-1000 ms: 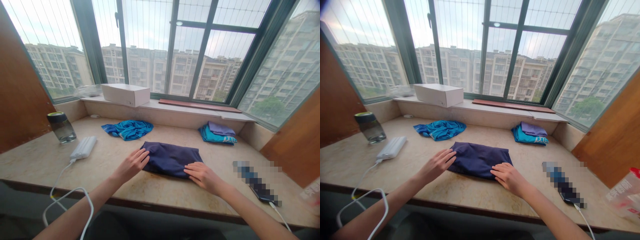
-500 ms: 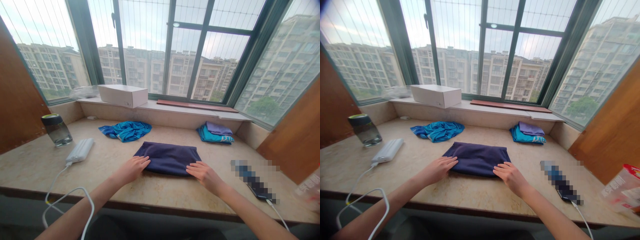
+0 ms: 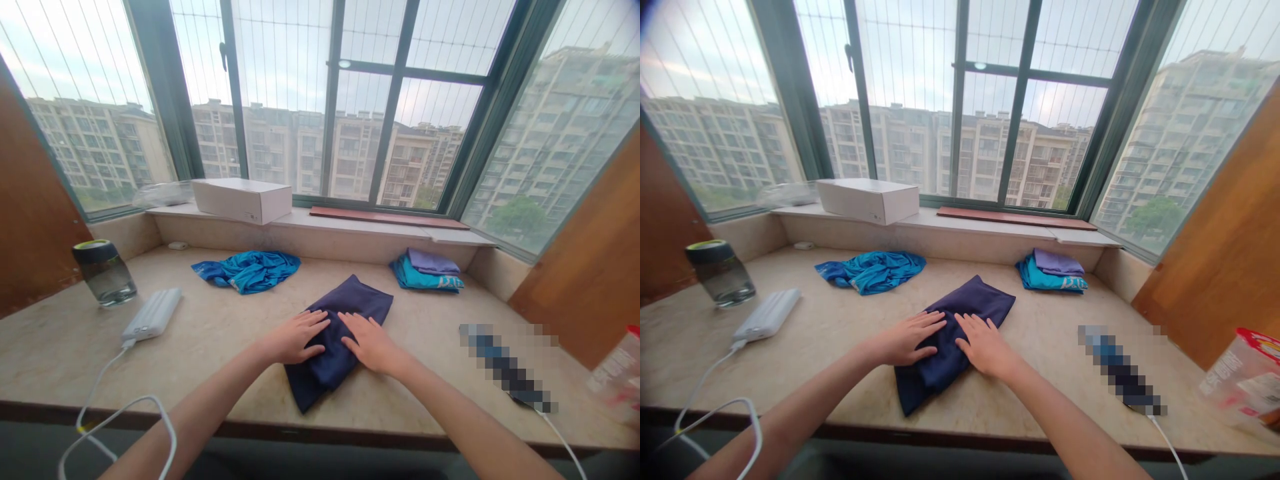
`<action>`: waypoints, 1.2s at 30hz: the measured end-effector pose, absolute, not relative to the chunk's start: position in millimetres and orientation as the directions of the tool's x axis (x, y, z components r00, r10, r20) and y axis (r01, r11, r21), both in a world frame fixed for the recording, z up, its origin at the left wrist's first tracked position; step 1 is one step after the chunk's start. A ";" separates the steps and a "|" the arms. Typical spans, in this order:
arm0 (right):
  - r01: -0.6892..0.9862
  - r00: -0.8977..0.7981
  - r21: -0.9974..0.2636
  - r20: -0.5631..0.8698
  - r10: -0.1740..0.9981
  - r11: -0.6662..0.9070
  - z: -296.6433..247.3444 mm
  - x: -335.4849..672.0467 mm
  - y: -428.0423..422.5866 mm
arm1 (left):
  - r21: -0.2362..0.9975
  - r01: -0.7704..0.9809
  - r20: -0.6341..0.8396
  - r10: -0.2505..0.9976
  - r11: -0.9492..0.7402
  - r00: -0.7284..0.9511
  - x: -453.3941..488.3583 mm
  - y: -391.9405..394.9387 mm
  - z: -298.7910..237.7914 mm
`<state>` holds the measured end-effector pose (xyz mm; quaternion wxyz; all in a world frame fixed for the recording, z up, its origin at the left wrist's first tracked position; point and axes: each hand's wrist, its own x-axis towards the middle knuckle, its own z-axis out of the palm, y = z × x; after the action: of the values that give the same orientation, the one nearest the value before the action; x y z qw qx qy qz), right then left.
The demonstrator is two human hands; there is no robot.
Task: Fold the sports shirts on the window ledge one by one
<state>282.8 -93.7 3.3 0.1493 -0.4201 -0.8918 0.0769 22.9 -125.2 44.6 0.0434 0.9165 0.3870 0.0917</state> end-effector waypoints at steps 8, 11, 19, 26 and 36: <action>0.788 -0.548 -0.146 0.276 0.789 0.598 31.3 290.2 -37.6 | 0.217 0.835 0.169 0.862 -0.505 0.477 55.7 -67.7 14.3; 0.762 -0.560 -0.177 0.303 0.771 0.623 29.8 294.2 -38.6 | 0.249 0.774 0.203 0.812 -0.583 0.546 40.3 -64.0 13.6; 0.539 -0.724 -0.522 0.115 0.681 0.661 19.1 324.0 -72.2 | 0.351 0.697 0.113 0.767 -0.626 0.632 -3.1 -62.0 21.6; 0.558 -0.592 -0.509 0.310 0.744 0.656 6.3 308.0 -66.1 | 0.390 0.708 0.099 0.791 -0.589 0.604 1.7 -60.6 24.4; 0.468 -0.788 -0.497 0.139 0.600 0.730 34.2 298.3 -89.8 | 0.382 0.704 0.109 0.786 -0.599 0.609 1.2 -63.8 28.2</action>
<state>298.3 -89.8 34.2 0.1465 -0.2906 -0.9186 0.2244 1.2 -63.8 28.2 0.1522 0.8840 0.4212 0.1341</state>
